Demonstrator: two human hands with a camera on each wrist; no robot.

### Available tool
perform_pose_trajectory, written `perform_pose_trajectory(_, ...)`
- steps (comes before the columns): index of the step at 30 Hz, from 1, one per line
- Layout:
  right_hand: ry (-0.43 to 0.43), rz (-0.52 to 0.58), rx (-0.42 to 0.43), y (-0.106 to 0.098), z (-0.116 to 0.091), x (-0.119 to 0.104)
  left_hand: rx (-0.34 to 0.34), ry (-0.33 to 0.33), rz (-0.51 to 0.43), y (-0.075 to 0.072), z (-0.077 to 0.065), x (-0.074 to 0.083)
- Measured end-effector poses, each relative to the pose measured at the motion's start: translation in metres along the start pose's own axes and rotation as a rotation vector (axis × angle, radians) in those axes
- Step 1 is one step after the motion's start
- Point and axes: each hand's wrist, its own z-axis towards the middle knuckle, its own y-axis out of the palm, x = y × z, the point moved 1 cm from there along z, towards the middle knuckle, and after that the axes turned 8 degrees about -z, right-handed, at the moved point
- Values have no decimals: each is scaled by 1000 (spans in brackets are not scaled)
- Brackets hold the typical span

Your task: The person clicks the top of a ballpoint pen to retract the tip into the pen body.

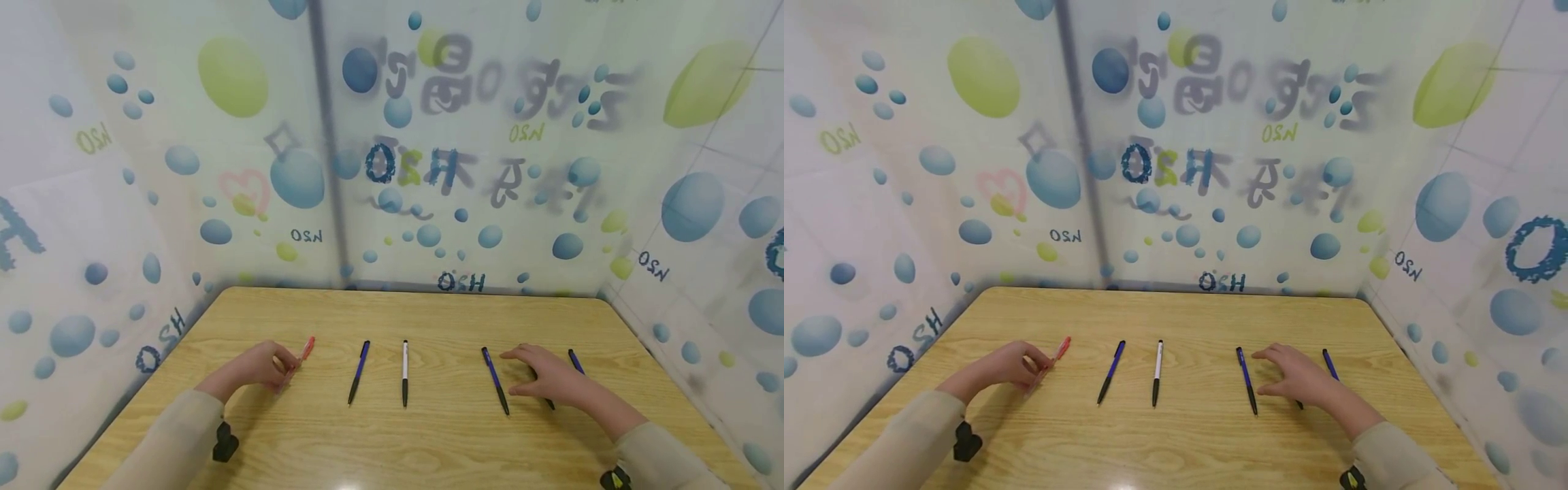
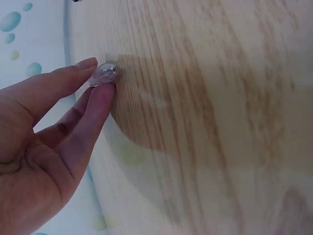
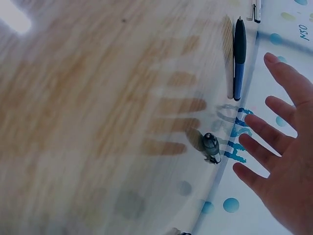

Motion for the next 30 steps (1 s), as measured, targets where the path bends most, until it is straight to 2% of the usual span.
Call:
perform_pose_trajectory(9, -16, -17, -8, 0, 3, -2, 11, 41, 75, -7, -4, 6)
perform_pose_trajectory(14, -12, -20, -13, -3, 8, -4, 53, 93, 102, -11, -2, 13)
perform_pose_trajectory(17, -18, -34, -5, -5, 11, -5, 70, 99, 114, -11, 1, 21)
perform_pose_trajectory(23, -29, -73, 14, -5, 22, -10, 89, 94, 158, -3, 13, 37)
perform_pose_trajectory(30, -65, -51, -7, -3, 32, -25, 83, 112, 212, 15, 28, 51)
